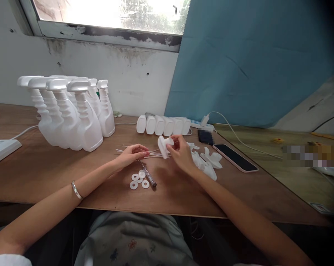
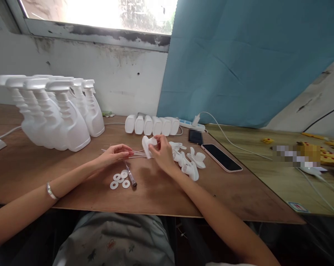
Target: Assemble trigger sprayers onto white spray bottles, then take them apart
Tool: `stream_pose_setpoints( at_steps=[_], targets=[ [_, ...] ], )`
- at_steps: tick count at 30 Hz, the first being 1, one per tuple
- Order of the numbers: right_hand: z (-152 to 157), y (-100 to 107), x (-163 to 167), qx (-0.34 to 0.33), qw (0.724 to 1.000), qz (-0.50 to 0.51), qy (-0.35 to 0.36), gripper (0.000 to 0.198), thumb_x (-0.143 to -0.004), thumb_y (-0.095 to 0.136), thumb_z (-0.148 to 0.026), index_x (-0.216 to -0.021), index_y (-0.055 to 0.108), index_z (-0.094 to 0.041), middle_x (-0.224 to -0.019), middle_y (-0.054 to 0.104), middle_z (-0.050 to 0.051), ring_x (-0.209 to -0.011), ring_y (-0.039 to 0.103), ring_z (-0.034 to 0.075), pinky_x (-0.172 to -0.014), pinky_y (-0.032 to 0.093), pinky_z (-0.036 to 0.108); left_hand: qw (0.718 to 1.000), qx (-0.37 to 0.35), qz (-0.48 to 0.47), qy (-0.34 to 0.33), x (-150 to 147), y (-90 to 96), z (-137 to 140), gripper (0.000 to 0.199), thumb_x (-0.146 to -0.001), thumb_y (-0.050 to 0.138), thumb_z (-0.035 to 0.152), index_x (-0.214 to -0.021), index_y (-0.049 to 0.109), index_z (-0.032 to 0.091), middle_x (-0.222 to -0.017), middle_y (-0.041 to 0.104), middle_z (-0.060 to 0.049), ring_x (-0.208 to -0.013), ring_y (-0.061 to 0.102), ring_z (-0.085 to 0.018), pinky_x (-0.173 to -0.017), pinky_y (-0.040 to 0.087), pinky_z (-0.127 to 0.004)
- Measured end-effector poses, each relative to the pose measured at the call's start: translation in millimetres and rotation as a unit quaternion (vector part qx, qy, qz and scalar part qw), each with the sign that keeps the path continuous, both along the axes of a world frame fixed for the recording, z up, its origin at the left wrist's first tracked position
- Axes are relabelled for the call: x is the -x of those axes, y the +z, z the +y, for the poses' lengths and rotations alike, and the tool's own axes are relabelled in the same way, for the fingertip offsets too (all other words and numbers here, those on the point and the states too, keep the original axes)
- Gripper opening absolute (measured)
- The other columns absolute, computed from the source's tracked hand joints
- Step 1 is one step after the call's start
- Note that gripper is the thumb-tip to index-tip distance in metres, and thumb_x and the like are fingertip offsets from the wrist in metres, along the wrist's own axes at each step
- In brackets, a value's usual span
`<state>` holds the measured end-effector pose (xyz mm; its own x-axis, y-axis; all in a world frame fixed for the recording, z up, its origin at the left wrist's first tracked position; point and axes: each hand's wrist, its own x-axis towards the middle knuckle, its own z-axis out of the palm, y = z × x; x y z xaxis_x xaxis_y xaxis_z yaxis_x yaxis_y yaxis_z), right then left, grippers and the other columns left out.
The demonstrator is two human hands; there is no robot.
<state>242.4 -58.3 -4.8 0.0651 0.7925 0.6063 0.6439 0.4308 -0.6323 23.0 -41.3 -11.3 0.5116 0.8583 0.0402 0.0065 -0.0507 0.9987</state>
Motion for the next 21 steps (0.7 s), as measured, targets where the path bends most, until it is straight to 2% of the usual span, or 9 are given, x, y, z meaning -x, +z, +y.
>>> stream_pose_setpoints(
  at_steps=[3,6,8,10,12,14,16,18,21],
  targets=[
    [4,9,-14,-0.034,0.970,-0.210,-0.115,0.026,-0.077,0.048,-0.027,-0.099,0.054,-0.014,-0.095,0.057,0.010,-0.085,0.049,0.023,-0.077,0.038,0.035,0.998,-0.034,0.035,0.034,1,2.2,0,0.025,-0.070,0.063,0.033,-0.085,0.058,0.015,-0.088,0.066,-0.006,-0.090,0.060,-0.018,-0.084,0.044,-0.034],
    [4,10,-20,0.000,0.918,-0.348,-0.188,0.029,-0.078,0.047,-0.030,-0.099,0.057,-0.012,-0.095,0.060,0.013,-0.091,0.046,0.028,-0.079,0.033,0.038,0.986,-0.120,0.085,0.083,4,6.2,2,0.015,-0.071,0.058,0.028,-0.078,0.057,0.015,-0.080,0.064,-0.004,-0.080,0.060,-0.016,-0.077,0.045,-0.032],
    [5,8,-21,0.033,0.891,-0.399,-0.214,0.029,-0.078,0.047,-0.031,-0.096,0.057,-0.010,-0.091,0.060,0.015,-0.089,0.046,0.029,-0.076,0.032,0.037,0.958,-0.205,0.142,0.144,7,10.5,3,0.008,-0.071,0.052,0.022,-0.075,0.057,0.016,-0.078,0.062,-0.003,-0.078,0.058,-0.017,-0.075,0.045,-0.031],
    [6,6,-21,0.058,0.873,-0.425,-0.233,0.030,-0.078,0.046,-0.031,-0.094,0.057,-0.008,-0.087,0.061,0.016,-0.087,0.047,0.029,-0.074,0.031,0.036,0.898,-0.310,0.210,0.232,12,16.5,4,0.009,-0.071,0.049,0.017,-0.076,0.056,0.017,-0.082,0.060,-0.004,-0.083,0.055,-0.019,-0.078,0.044,-0.034],
    [6,4,-22,0.068,0.862,-0.435,-0.251,0.030,-0.079,0.045,-0.032,-0.092,0.056,-0.007,-0.087,0.060,0.017,-0.087,0.047,0.029,-0.072,0.030,0.035,0.810,-0.398,0.269,0.338,20,24.5,6,0.014,-0.070,0.050,0.015,-0.082,0.057,0.017,-0.092,0.057,-0.008,-0.094,0.050,-0.024,-0.084,0.039,-0.039],
    [6,3,-22,0.057,0.855,-0.438,-0.272,0.031,-0.079,0.045,-0.033,-0.091,0.055,-0.007,-0.089,0.058,0.018,-0.089,0.046,0.030,-0.071,0.030,0.036,0.722,-0.434,0.301,0.446,32,33.8,10,0.025,-0.069,0.054,0.016,-0.095,0.055,0.017,-0.107,0.050,-0.012,-0.105,0.043,-0.030,-0.090,0.033,-0.045],
    [6,3,-22,0.037,0.852,-0.439,-0.284,0.031,-0.079,0.045,-0.033,-0.093,0.054,-0.007,-0.093,0.055,0.018,-0.091,0.044,0.031,-0.071,0.030,0.036,0.661,-0.423,0.308,0.538,46,42.4,15,0.041,-0.066,0.059,0.017,-0.106,0.049,0.015,-0.120,0.040,-0.016,-0.113,0.034,-0.034,-0.092,0.028,-0.049],
    [5,3,-21,0.011,0.854,-0.435,-0.285,0.034,-0.078,0.046,-0.034,-0.099,0.052,-0.008,-0.097,0.053,0.019,-0.091,0.043,0.031,-0.071,0.030,0.037,0.628,-0.393,0.300,0.601,61,48.1,22,0.055,-0.063,0.063,0.019,-0.114,0.042,0.011,-0.126,0.032,-0.020,-0.116,0.029,-0.037,-0.093,0.025,-0.051],
    [4,0,-17,-0.038,0.870,-0.417,-0.258,0.038,-0.077,0.047,-0.035,-0.105,0.050,-0.009,-0.102,0.051,0.019,-0.093,0.042,0.032,-0.073,0.032,0.040,0.621,-0.350,0.294,0.637,78,49.3,33,0.071,-0.063,0.066,0.023,-0.121,0.032,0.003,-0.125,0.032,-0.024,-0.113,0.029,-0.037,-0.093,0.023,-0.052]
  ],
)
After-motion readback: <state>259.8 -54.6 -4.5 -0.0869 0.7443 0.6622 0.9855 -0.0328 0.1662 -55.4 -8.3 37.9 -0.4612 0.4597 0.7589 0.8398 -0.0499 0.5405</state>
